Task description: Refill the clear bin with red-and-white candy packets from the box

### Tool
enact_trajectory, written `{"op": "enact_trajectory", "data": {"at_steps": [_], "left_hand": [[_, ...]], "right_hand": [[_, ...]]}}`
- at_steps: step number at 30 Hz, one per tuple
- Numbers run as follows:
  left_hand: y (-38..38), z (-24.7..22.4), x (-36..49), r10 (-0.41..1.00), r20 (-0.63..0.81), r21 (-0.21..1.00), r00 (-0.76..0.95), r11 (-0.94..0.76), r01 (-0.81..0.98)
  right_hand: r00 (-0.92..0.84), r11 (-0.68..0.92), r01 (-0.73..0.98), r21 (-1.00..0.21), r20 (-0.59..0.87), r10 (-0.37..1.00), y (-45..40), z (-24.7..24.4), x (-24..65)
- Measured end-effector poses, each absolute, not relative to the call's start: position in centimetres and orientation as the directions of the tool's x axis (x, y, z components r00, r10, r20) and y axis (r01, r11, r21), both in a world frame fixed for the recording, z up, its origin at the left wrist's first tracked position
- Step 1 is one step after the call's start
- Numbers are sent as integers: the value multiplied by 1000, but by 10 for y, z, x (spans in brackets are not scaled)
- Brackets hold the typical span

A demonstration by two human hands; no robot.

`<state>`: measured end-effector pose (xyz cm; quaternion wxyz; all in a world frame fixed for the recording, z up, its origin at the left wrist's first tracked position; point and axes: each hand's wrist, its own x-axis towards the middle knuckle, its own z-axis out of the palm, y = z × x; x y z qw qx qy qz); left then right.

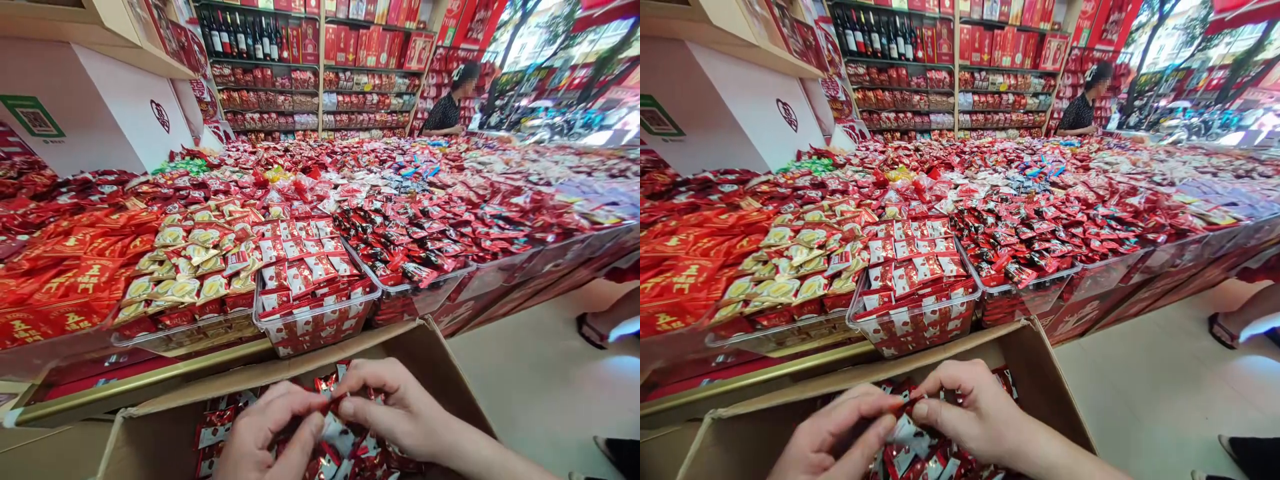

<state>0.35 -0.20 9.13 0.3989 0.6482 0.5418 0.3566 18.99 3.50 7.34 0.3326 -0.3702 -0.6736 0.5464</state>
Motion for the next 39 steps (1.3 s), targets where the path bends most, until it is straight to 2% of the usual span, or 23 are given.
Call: {"op": "enact_trajectory", "data": {"at_steps": [2,3,4,5,6,7,9,13,18,23,30,36,39], "left_hand": [[20,109,-7,944,271,753,185,-328,571],[34,116,-13,883,409,600,228,-449,662],[50,122,-18,817,474,432,329,-542,721],[65,126,-22,804,460,306,378,-543,782],[79,129,-25,823,380,197,422,-518,832],[91,131,-26,843,311,123,439,-494,860],[107,133,-26,879,205,55,431,-450,892],[114,135,-22,912,134,40,389,-397,917],[113,130,-25,930,117,67,347,-356,932],[113,123,-30,935,120,165,333,-350,922],[113,119,-32,940,116,211,320,-338,917],[113,118,-34,951,125,255,284,-307,917],[113,120,-31,940,144,261,309,-337,904]], "right_hand": [[-416,175,87,-981,124,901,50,96,193],[-360,186,49,-981,156,920,60,107,194],[-304,207,18,-978,192,933,71,117,192],[-258,246,3,-969,237,937,84,124,190],[-224,300,11,-954,290,930,97,130,186],[-210,353,38,-935,338,917,110,133,181],[-236,424,107,-899,391,890,132,133,170],[-375,448,238,-862,344,861,156,119,154],[-492,526,385,-758,314,812,159,115,153],[-546,595,457,-661,320,774,161,122,157],[-519,637,581,-507,372,769,162,119,158],[-741,765,484,-425,265,616,167,117,153],[-800,800,426,-423,237,551,171,120,152]]}}
